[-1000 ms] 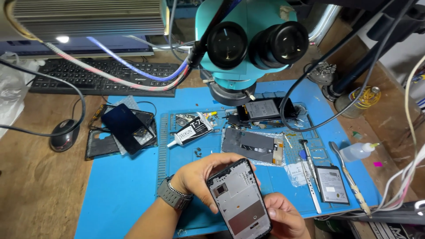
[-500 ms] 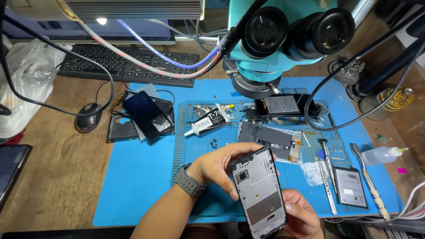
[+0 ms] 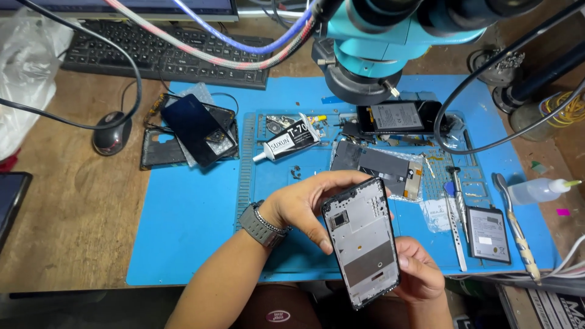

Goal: The person applies adhesive along the edges of a smartphone frame, then aligns and presses a screen assembly onto the frame to bond the parts. The person handles the phone and screen, and uses a tube of adhesive.

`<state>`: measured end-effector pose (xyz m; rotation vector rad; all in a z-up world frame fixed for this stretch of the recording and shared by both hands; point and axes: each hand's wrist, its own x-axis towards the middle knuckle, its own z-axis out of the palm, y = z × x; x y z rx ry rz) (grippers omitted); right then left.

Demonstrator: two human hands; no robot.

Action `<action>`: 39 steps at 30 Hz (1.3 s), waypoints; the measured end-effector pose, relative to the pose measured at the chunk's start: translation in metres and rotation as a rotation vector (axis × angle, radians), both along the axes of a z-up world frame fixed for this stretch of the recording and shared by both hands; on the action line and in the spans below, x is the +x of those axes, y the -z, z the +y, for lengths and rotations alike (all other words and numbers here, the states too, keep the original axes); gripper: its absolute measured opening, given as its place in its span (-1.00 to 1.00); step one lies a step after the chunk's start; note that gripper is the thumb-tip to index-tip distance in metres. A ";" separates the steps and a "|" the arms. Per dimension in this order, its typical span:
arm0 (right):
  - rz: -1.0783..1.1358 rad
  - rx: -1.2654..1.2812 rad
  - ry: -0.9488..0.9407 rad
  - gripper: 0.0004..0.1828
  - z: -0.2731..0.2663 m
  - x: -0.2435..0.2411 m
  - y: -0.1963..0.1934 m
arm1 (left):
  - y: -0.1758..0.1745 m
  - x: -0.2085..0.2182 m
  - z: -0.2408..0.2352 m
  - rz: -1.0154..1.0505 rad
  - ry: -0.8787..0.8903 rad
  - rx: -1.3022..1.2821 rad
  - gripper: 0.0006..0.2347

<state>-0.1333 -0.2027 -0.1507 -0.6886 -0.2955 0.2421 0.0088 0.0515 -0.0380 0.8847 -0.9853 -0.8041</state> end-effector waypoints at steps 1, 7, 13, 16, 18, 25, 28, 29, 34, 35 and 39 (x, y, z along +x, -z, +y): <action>0.010 -0.003 0.003 -0.71 0.001 0.000 -0.002 | -0.001 -0.001 0.000 0.010 0.003 -0.003 -0.17; 0.001 0.018 -0.023 -0.71 0.004 0.001 -0.010 | -0.002 0.000 0.001 0.033 0.006 -0.027 -0.21; 0.003 -0.025 0.014 -0.74 0.008 0.001 -0.015 | 0.022 0.007 0.002 0.067 0.005 -0.154 -0.19; -0.036 0.076 -0.056 -0.76 0.005 0.001 -0.009 | 0.022 0.008 0.003 0.102 -0.003 -0.201 -0.15; -0.030 0.075 -0.046 -0.76 0.000 0.000 0.000 | 0.018 0.008 0.003 0.141 -0.032 -0.172 -0.14; 0.034 0.056 0.010 -0.78 -0.004 -0.005 0.010 | 0.005 0.003 0.001 0.223 -0.011 -0.123 -0.15; 0.064 0.060 0.021 -0.79 -0.005 -0.006 0.013 | 0.011 0.003 0.001 0.237 -0.028 -0.159 -0.13; 0.074 0.060 0.026 -0.79 -0.005 -0.007 0.013 | 0.009 0.003 0.001 0.243 -0.028 -0.158 -0.14; 0.058 0.055 0.013 -0.78 -0.003 -0.005 0.008 | 0.012 0.004 0.002 0.236 -0.046 -0.155 -0.08; 0.068 0.050 0.017 -0.79 -0.003 -0.005 0.007 | 0.007 0.004 0.002 0.225 -0.029 -0.141 -0.11; 0.074 0.047 0.017 -0.77 -0.002 -0.005 0.006 | 0.004 0.003 0.002 0.235 -0.006 -0.136 -0.13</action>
